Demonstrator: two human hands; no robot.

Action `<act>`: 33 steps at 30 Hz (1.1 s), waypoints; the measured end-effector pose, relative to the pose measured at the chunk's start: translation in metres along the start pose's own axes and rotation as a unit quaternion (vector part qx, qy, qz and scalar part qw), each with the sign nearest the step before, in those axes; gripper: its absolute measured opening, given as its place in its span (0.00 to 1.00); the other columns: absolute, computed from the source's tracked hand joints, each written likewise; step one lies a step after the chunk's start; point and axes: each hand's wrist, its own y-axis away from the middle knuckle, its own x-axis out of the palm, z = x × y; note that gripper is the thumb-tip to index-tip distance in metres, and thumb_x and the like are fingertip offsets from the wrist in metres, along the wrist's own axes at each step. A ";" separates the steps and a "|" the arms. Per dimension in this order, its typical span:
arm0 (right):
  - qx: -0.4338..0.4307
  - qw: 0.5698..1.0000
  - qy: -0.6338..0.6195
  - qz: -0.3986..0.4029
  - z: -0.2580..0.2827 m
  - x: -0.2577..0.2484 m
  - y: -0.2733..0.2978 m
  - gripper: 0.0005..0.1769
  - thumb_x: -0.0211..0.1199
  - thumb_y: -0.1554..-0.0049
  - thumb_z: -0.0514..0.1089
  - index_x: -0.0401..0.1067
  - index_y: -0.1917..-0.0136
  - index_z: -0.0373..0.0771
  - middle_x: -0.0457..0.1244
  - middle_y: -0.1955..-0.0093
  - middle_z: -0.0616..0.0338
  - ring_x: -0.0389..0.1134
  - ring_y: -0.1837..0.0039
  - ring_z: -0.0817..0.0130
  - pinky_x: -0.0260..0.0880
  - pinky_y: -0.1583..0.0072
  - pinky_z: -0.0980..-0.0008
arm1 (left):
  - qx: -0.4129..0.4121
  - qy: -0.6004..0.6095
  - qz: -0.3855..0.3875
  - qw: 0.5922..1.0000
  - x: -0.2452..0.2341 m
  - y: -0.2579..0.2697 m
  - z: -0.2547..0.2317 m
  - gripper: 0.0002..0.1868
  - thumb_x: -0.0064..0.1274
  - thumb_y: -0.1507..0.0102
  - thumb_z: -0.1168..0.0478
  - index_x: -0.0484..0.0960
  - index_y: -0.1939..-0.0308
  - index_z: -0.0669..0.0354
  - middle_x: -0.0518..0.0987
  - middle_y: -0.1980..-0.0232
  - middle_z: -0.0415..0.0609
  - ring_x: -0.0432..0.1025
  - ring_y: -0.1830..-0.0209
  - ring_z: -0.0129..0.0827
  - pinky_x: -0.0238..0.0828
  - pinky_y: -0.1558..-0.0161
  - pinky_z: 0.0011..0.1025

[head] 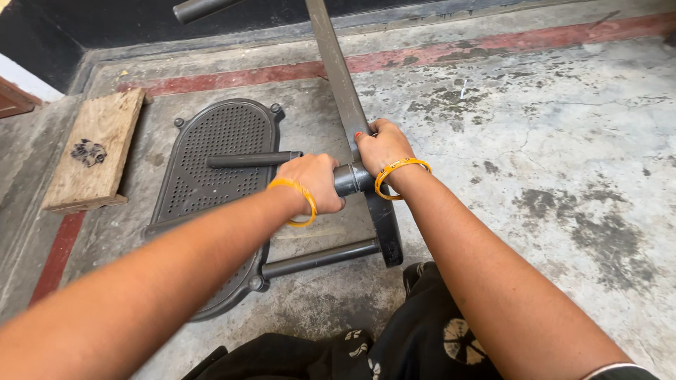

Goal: The person assembles a two-tier plastic step stool by hand. They insert and tighten the legs into the upper and lower tiers, then flip and reposition the stool to secure all components. The finished stool is placed upright on the floor.

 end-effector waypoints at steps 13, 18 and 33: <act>-0.034 0.999 0.010 -0.033 -0.007 0.001 -0.014 0.27 0.60 0.44 0.53 0.72 0.37 0.36 0.67 0.38 0.42 0.67 0.34 0.48 0.64 0.33 0.59 | 0.052 -0.034 -0.089 0.994 0.007 0.001 0.002 0.26 0.69 0.52 0.51 0.81 0.53 0.55 0.83 0.58 0.56 0.78 0.57 0.48 0.74 0.53 0.42; -0.014 1.000 -0.008 -0.012 -0.010 0.007 -0.016 0.25 0.60 0.45 0.52 0.74 0.39 0.35 0.69 0.42 0.43 0.70 0.37 0.50 0.66 0.35 0.59 | -0.009 0.152 0.144 0.978 -0.007 -0.019 0.028 0.25 0.72 0.56 0.50 0.86 0.64 0.62 0.85 0.68 0.48 0.79 0.69 0.33 0.76 0.58 0.33; -0.022 0.999 -0.001 -0.026 0.004 0.001 0.005 0.23 0.59 0.45 0.51 0.73 0.41 0.35 0.69 0.44 0.43 0.70 0.39 0.50 0.66 0.36 0.59 | -0.020 -0.006 -0.040 0.999 0.005 0.014 0.016 0.24 0.64 0.51 0.48 0.86 0.53 0.47 0.85 0.60 0.57 0.80 0.58 0.51 0.77 0.50 0.44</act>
